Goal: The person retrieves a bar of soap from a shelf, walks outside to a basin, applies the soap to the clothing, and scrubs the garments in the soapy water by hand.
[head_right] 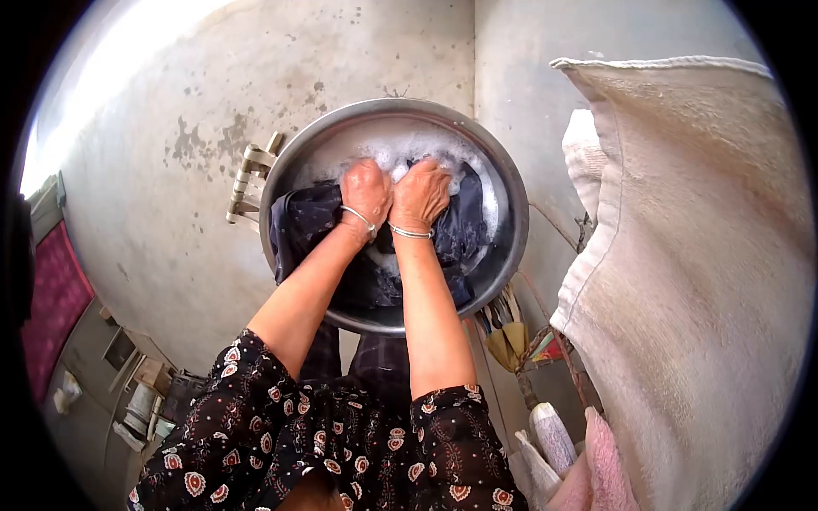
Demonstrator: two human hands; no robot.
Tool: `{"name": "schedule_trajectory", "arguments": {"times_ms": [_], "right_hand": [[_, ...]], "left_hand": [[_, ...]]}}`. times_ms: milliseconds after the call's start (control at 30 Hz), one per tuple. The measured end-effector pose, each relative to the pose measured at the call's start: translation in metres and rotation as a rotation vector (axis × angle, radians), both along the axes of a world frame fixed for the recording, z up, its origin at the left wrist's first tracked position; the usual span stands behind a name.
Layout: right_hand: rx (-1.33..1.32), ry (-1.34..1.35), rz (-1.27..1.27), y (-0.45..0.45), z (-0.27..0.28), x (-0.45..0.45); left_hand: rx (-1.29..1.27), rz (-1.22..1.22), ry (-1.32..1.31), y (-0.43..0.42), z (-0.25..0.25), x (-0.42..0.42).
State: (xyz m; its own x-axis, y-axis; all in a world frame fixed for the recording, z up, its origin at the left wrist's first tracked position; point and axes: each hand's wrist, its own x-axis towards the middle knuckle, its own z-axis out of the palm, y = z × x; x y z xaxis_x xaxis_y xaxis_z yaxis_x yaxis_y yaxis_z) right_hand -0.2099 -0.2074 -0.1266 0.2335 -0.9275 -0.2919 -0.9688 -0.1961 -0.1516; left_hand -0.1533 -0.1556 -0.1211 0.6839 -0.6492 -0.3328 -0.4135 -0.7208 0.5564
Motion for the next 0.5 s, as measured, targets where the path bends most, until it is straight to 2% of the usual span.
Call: {"name": "schedule_trajectory", "arguments": {"times_ms": [67,167,200,267,300,333,367,433,467,500], "right_hand": [[0.060,-0.133,0.005,0.001,-0.001,-0.009],[-0.362,-0.503,0.257,-0.001,0.003,-0.012],[-0.174,-0.317,0.130,-0.003,0.006,-0.006],[0.096,-0.828,-0.038,-0.006,0.019,-0.003],[0.326,-0.938,-0.169,0.001,0.052,0.000],[0.298,-1.016,-0.121,0.014,0.070,0.002],[0.242,-1.012,-0.074,0.029,0.088,0.004],[0.038,-0.962,-0.028,0.051,0.108,0.013],[-0.094,-0.910,-0.032,0.057,0.111,0.016],[-0.075,-0.901,-0.079,0.045,0.106,0.015]], "left_hand": [[-0.057,-0.053,-0.105,0.003,-0.006,-0.004],[-0.082,-0.097,-0.105,0.004,-0.002,0.002],[-0.066,-0.061,0.015,0.001,0.010,0.009],[-0.171,0.150,0.105,0.001,0.010,0.019],[-0.356,0.596,0.754,-0.005,0.017,0.024],[-0.489,0.498,0.986,0.002,0.027,0.031],[-0.436,0.725,1.119,0.002,0.032,0.032],[-0.300,1.008,1.363,-0.003,0.070,0.034],[-0.365,0.775,1.192,0.000,0.067,0.028],[-0.422,0.581,0.987,0.002,0.066,0.023]]}}
